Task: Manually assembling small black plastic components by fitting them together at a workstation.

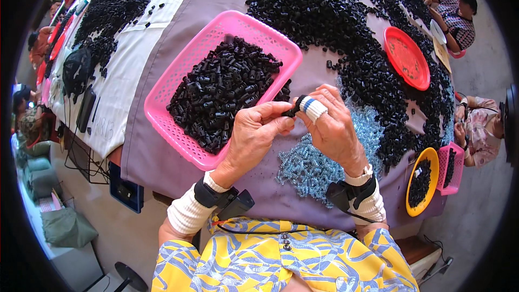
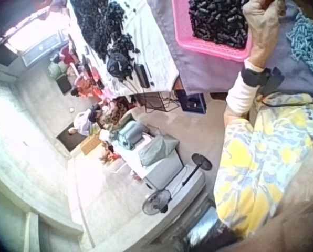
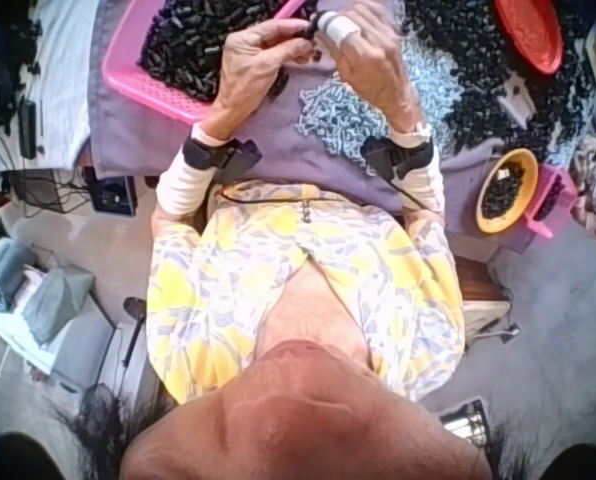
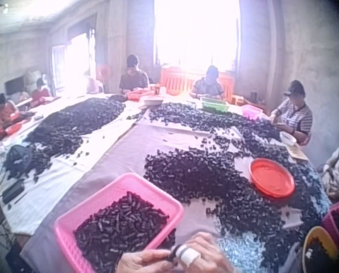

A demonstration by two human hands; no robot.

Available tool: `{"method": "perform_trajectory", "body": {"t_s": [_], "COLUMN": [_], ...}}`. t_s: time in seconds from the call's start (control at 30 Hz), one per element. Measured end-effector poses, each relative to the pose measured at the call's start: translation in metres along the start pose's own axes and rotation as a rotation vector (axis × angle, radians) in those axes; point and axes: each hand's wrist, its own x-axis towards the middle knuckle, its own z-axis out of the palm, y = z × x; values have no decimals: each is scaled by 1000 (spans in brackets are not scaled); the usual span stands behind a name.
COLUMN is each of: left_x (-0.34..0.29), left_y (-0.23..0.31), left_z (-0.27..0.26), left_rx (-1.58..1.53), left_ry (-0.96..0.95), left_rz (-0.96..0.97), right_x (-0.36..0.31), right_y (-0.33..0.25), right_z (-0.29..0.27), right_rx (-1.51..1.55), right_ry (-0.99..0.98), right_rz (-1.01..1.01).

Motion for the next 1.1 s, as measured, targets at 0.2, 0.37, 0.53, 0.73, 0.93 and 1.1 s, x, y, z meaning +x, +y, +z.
{"method": "perform_trajectory", "body": {"t_s": [0.2,0.37,0.53,0.73,0.93,1.1], "left_x": [-1,-2,-3,-5,-4,-4], "left_y": [3,6,5,10,9,8], "left_z": [1,2,2,1,2,3], "left_rx": [46,79,113,149,133,138], "left_ry": [19,24,21,12,42,64], "left_rz": [-4,-5,6,0,2,13], "right_x": [2,-1,-3,-3,-3,-3], "right_y": [-4,-5,-5,-4,-4,-6], "right_z": [-3,0,0,-2,0,1], "right_rx": [48,138,127,146,-8,-78], "right_ry": [-1,7,-1,47,78,51], "right_rz": [91,163,163,169,91,32]}}
